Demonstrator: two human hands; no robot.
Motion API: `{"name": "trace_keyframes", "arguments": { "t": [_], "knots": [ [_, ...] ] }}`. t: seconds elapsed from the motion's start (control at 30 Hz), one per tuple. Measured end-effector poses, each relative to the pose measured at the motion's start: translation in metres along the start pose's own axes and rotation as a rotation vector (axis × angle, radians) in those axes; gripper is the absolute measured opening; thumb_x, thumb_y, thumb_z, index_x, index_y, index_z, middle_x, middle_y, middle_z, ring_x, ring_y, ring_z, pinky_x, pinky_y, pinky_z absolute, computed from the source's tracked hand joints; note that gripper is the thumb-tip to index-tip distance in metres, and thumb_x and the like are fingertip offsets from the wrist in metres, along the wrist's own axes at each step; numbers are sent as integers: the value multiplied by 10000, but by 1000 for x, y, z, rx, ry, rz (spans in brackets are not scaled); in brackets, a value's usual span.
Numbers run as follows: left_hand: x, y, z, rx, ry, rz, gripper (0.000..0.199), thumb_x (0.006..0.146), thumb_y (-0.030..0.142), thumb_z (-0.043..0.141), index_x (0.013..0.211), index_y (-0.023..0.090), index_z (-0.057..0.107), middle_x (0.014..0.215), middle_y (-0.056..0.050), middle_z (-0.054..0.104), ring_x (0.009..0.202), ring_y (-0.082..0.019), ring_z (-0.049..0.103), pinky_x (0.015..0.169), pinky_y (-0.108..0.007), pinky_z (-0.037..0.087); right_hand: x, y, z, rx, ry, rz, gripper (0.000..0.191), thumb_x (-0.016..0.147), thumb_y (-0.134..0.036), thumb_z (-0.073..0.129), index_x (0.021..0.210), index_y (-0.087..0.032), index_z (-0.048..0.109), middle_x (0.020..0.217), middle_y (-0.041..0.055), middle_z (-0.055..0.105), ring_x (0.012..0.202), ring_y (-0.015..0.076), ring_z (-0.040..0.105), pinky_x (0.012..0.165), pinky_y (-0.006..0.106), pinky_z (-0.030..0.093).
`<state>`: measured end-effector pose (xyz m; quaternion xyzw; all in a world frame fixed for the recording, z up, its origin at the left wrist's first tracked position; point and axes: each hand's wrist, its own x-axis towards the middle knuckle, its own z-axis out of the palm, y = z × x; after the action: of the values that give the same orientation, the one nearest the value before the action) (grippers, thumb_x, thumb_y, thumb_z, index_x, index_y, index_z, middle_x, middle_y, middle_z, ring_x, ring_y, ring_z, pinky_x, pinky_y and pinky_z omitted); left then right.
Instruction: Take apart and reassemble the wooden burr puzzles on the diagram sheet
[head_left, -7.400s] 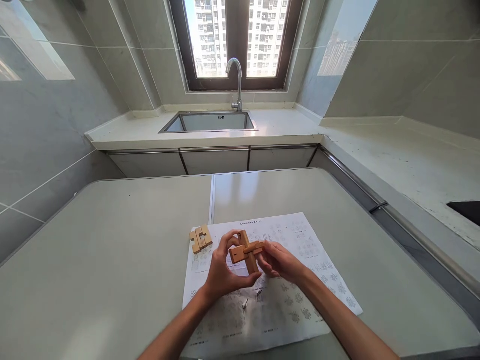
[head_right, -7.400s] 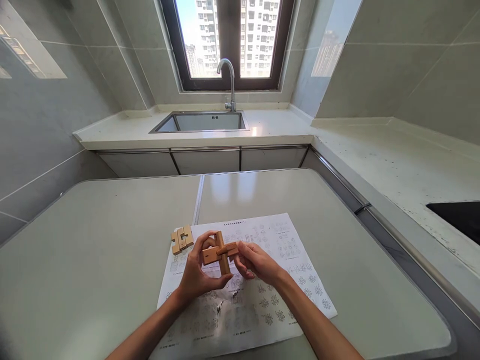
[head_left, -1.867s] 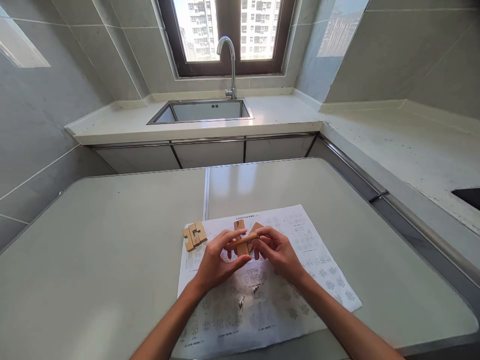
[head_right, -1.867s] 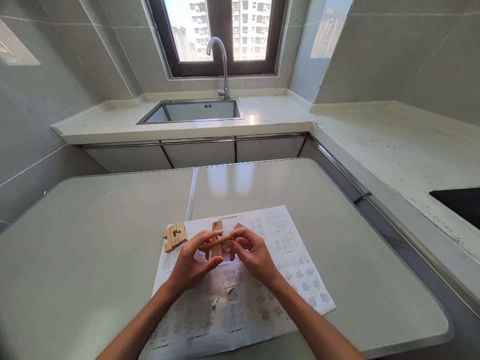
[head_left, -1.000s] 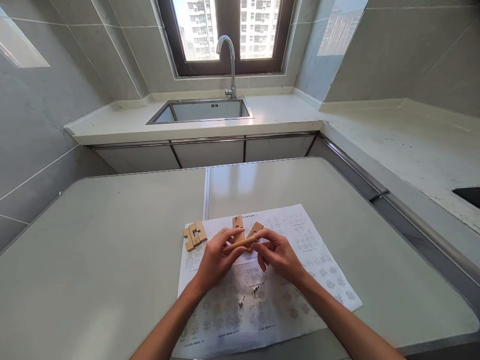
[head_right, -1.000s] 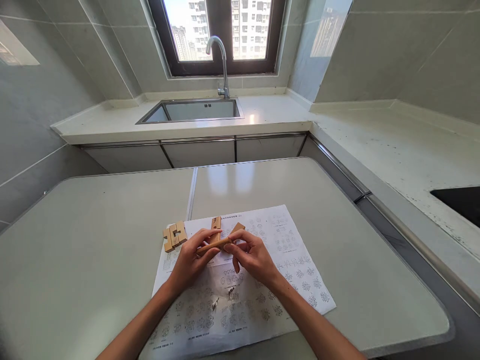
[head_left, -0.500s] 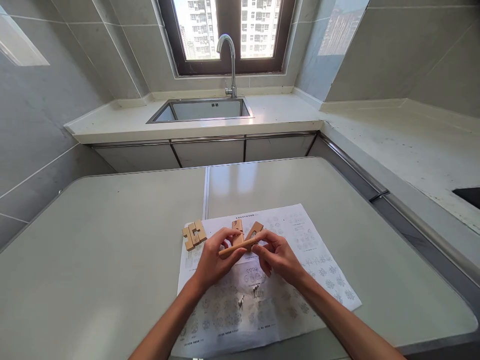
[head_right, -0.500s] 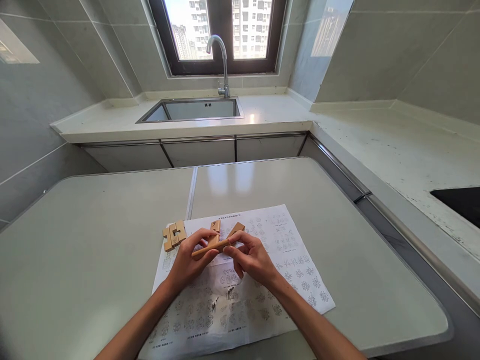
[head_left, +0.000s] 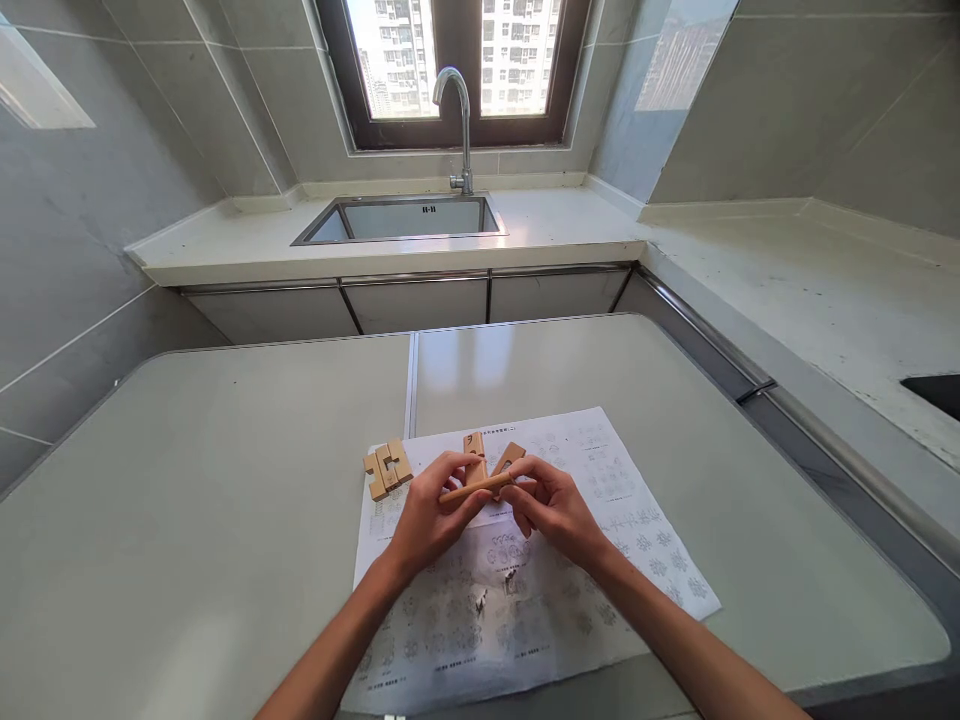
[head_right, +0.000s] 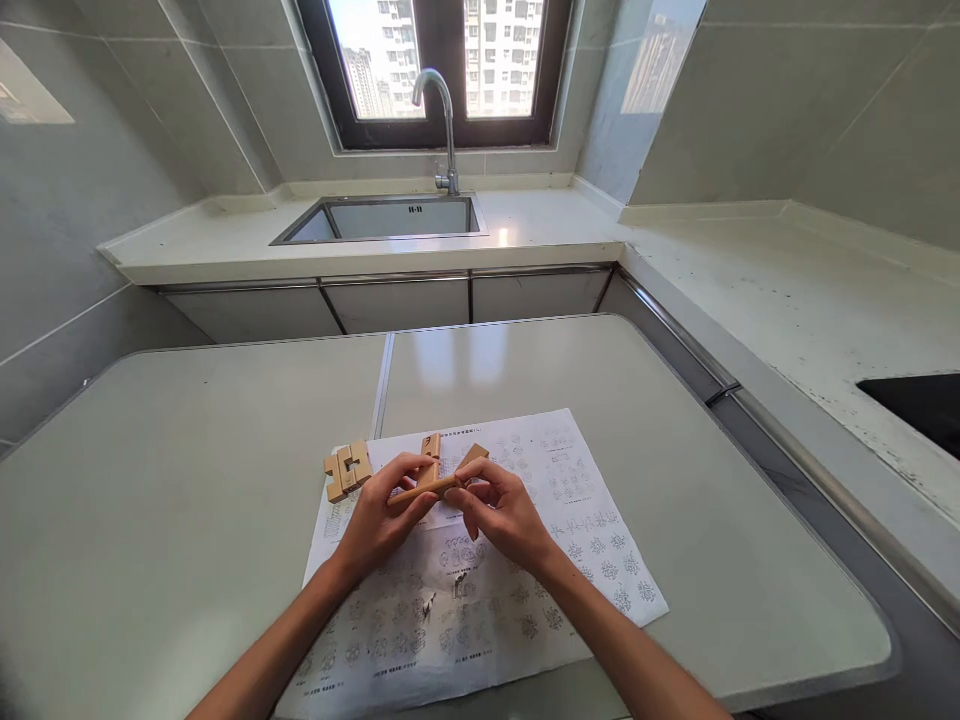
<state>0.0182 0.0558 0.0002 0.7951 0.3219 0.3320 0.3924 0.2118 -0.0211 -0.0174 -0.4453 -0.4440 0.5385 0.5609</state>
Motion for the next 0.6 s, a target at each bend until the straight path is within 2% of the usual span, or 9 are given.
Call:
{"name": "trace_keyframes", "arguments": {
  "t": [0.4, 0.6],
  "knots": [
    [-2, 0, 1, -6, -21, -40, 336, 968, 489, 687, 1157, 212, 659, 1009, -53, 698, 848, -186, 631, 762, -314, 520, 0, -2, 0, 0, 15, 2, 331, 904, -512, 780, 940, -218, 631, 568, -71, 548, 452, 101, 502, 471, 237, 336],
    [-3, -1, 4, 7, -33, -57, 368, 927, 411, 763, 1222, 224, 646, 1065, -51, 698, 843, -169, 644, 765, -309, 546, 2, -7, 1, 11, 75, 10, 379, 871, -549, 795, 915, -221, 611, 621, -60, 574, 437, 92, 494, 445, 241, 368]
  ]
}}
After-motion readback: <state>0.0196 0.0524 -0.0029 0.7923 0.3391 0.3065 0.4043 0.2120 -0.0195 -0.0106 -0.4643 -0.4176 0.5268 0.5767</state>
